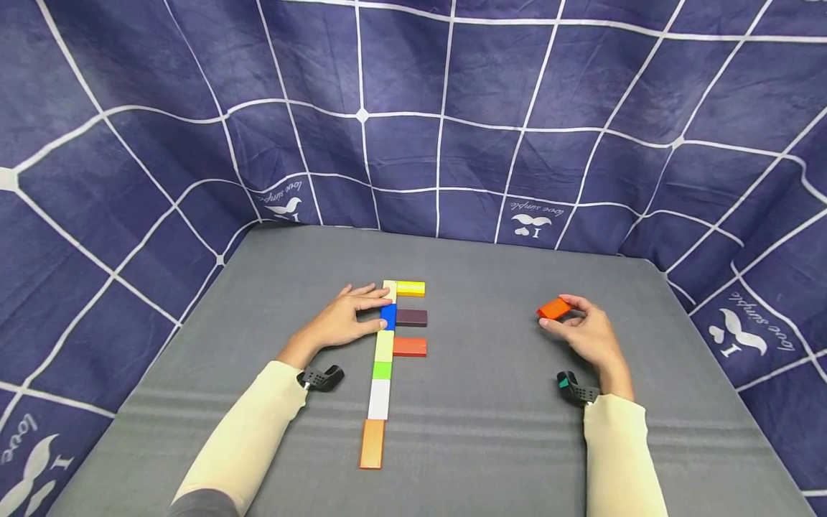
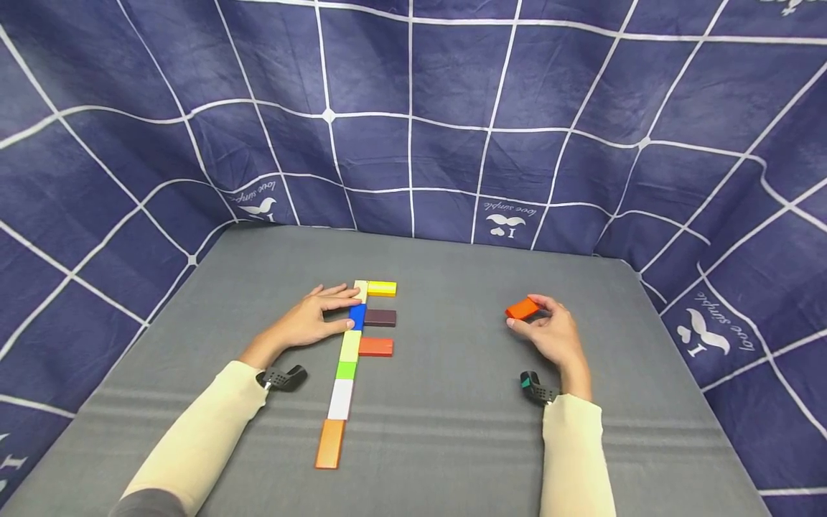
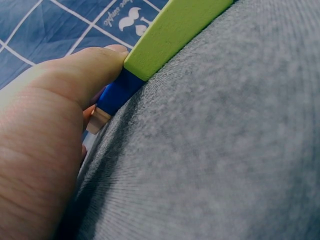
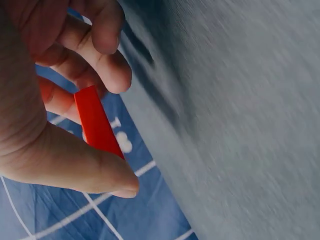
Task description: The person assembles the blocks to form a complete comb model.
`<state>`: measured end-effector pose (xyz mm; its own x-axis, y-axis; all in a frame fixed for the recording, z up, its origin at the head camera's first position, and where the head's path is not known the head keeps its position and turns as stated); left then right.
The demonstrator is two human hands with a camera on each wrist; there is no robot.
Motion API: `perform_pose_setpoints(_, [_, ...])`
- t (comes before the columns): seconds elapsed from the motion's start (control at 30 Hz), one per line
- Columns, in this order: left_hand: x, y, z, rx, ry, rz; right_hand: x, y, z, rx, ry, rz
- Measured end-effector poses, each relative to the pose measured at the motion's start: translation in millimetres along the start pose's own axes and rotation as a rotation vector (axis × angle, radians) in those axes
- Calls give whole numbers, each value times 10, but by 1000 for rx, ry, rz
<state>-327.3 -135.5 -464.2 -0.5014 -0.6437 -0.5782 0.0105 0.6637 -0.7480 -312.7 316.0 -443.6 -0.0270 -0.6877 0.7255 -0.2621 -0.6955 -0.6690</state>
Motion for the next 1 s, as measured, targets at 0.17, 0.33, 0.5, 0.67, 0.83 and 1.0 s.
perform_pose_setpoints(0.17, [-12,2,-7,-2,12,6,163,112,36,49,-21,-22])
perform_pose_setpoints(0.33, [-23,7,-7,6,14,20,356,156,79,49,-49,-38])
perform_pose_setpoints(0.5, [-20,-8,0,-5,19,20,634,279,164,72,-110,-51])
perform_pose_setpoints(0.67, [-10,-10,8,1,2,25,987,433,288,93,-226,-57])
perform_pose_setpoints(0.83, [2,-13,7,3,-10,22,1253,562,420,94,-285,-76])
perform_pose_setpoints(1.0, [-10,-20,-3,6,-6,32,1430,665,510,64,-275,-91])
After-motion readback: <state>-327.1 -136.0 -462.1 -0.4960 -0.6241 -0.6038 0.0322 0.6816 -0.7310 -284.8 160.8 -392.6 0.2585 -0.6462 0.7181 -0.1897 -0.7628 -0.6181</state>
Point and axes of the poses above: each hand's wrist, its own z-axis away from the middle knuckle, its own y-axis out of the palm, x = y × z, the point moved 9 cm from there along -z, towards the middle knuckle, and after that the axes turned 11 degrees about -x, right-handed, at the moved point
